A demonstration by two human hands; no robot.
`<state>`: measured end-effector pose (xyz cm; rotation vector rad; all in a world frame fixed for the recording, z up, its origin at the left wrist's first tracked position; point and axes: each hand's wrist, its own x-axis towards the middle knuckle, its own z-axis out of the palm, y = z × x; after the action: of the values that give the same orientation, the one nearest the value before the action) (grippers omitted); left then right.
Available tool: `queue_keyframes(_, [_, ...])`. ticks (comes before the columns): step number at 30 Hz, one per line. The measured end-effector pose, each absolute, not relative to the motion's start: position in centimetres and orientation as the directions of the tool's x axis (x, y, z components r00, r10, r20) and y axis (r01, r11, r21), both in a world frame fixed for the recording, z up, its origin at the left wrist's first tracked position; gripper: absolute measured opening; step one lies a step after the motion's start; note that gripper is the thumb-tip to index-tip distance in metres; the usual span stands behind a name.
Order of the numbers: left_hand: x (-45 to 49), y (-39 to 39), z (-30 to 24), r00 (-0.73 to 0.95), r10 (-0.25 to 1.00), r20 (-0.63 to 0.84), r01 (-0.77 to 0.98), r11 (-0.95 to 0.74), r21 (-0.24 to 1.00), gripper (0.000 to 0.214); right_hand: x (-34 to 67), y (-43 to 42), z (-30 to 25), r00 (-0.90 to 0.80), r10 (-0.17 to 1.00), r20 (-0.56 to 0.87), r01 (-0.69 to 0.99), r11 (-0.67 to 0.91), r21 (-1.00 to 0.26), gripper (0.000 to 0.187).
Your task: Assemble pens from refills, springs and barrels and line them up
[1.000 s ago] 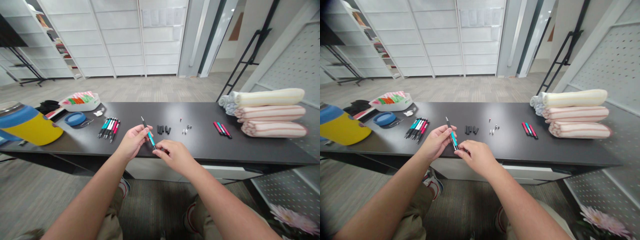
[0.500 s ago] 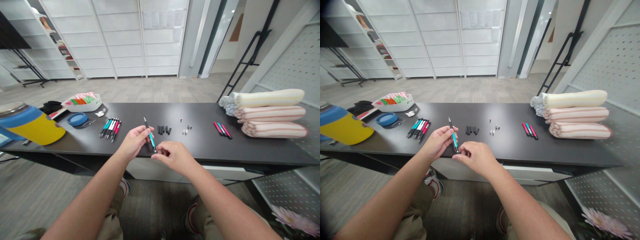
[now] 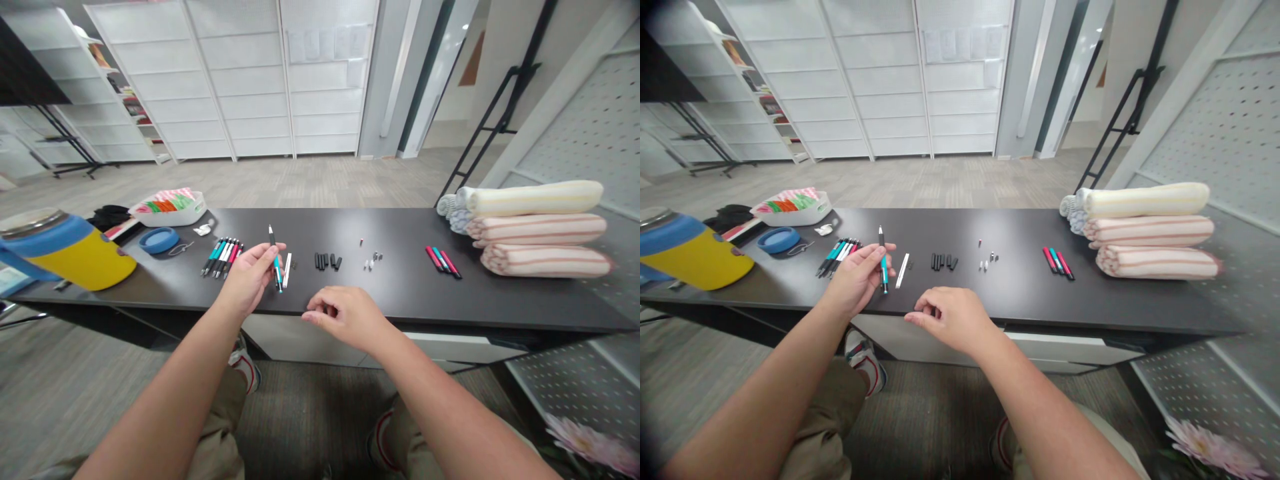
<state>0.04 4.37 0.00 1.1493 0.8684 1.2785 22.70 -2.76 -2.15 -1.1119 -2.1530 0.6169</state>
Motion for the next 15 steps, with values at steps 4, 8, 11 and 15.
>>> queue_keyframes(4, [-2.6,5.3,0.7,-0.036,0.970,0.239,0.030,-0.238,0.971,0.041,22.8,-3.2,-2.1,-0.469,0.826,0.313,0.536,0.548,-0.643,0.022])
queue_keyframes(8, [-4.8,5.7,1.0,-0.085,0.888,0.451,0.518,-0.347,0.782,0.034,22.9,-4.6,-1.2,-0.476,0.825,0.305,0.415,0.516,-0.749,0.024])
queue_keyframes(11, [-5.5,5.7,1.3,-0.017,0.806,0.591,0.658,-0.436,0.614,0.028,23.0,-6.0,0.9,-0.581,0.792,0.186,0.107,0.301,-0.947,0.036])
queue_keyframes(15, [-5.5,5.6,1.2,0.188,0.748,0.637,0.691,-0.561,0.455,0.026,24.4,-8.2,4.4,-0.913,0.328,0.243,-0.261,-0.012,-0.965,0.048])
